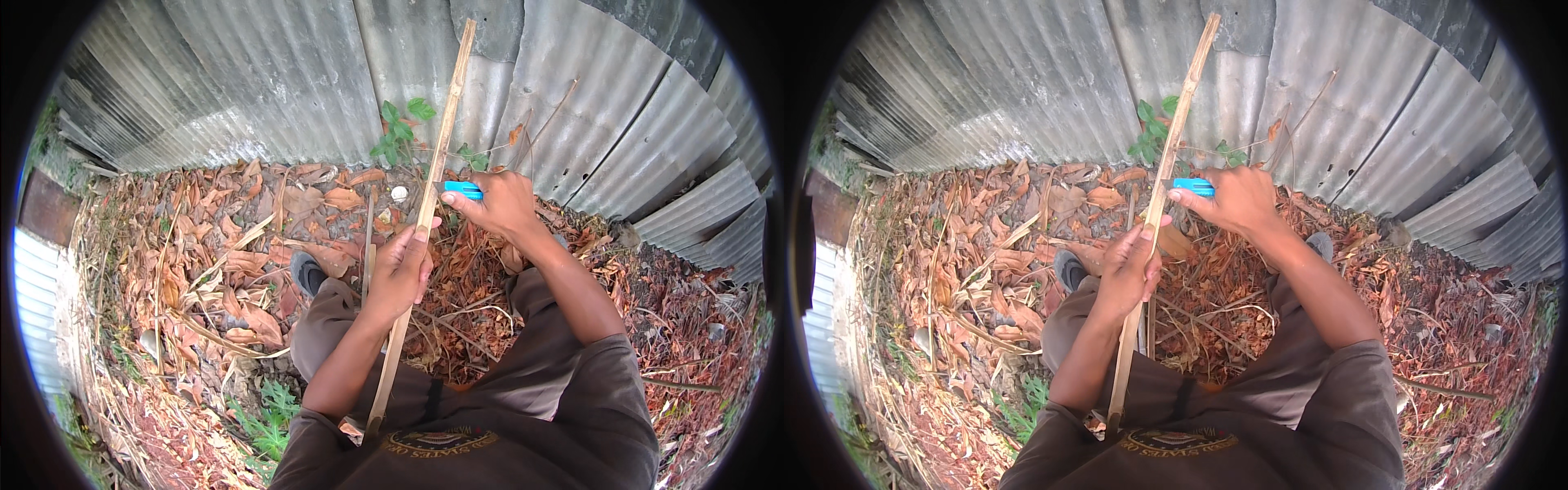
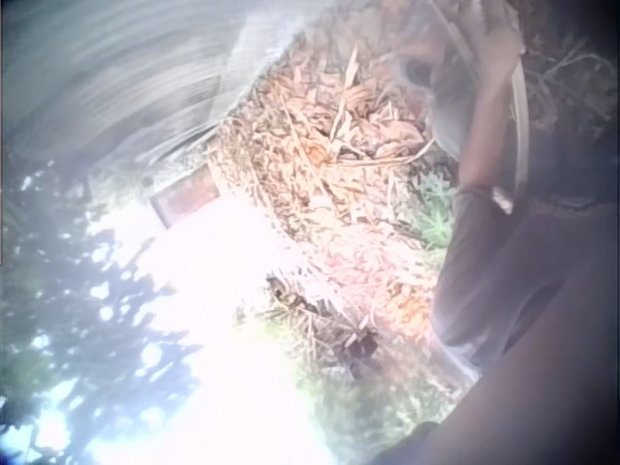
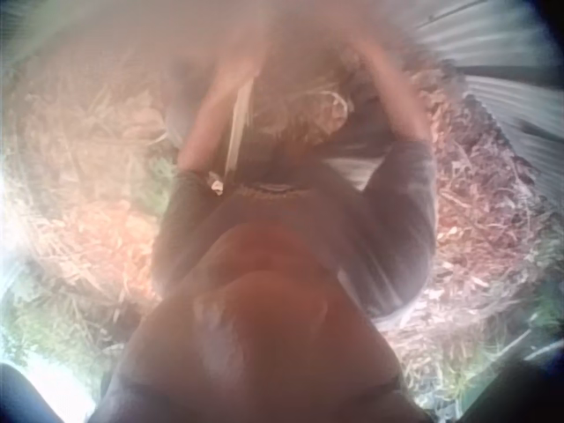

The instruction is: The person sits on the ground and uses a blue utility knife to shave thin strips from a long wooden stick. They hold the stick with their left hand and repeatedly scrape the blade along its length, creating wood shavings that fall onto the leaf-covered ground.

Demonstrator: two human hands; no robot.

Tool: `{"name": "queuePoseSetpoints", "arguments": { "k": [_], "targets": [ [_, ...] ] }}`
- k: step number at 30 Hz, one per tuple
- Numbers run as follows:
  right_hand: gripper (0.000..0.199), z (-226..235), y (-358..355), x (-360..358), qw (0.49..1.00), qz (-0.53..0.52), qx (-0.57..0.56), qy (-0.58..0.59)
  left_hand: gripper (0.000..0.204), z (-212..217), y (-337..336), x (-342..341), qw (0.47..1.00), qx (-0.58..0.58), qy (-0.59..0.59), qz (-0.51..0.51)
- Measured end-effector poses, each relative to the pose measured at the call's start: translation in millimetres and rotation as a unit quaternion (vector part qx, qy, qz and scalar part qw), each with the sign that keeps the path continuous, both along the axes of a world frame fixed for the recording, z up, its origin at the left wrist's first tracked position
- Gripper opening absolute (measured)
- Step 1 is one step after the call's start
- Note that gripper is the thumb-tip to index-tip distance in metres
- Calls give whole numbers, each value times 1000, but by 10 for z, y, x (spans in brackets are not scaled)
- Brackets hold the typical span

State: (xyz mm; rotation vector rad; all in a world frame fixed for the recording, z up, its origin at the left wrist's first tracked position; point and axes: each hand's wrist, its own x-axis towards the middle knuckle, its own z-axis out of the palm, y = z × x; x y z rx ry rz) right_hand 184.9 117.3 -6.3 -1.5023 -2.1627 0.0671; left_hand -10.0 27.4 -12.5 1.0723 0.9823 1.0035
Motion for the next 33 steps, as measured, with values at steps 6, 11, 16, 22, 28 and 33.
{"name": "queuePoseSetpoints", "arguments": {
  "k": [6,11,16,22,28,33],
  "targets": [
    [73,107,-33,-76,1000,19,24,5,37,0,49,31,1000,-13,-17,10],
    [74,106,-19,-113,1000,10,-1,-26,35,65,26,61,999,13,14,25],
    [74,93,-25,-110,999,5,-23,-44,33,30,20,40,996,44,65,36],
    [71,9,79,-33,995,46,86,-21,31,15,-26,53,992,66,103,26],
    [65,-40,229,78,994,2,105,-33,39,-39,-53,109,992,92,89,18],
    [73,-149,398,212,989,-1,147,-22,38,-73,-60,114,986,117,119,12]
  ]
}}
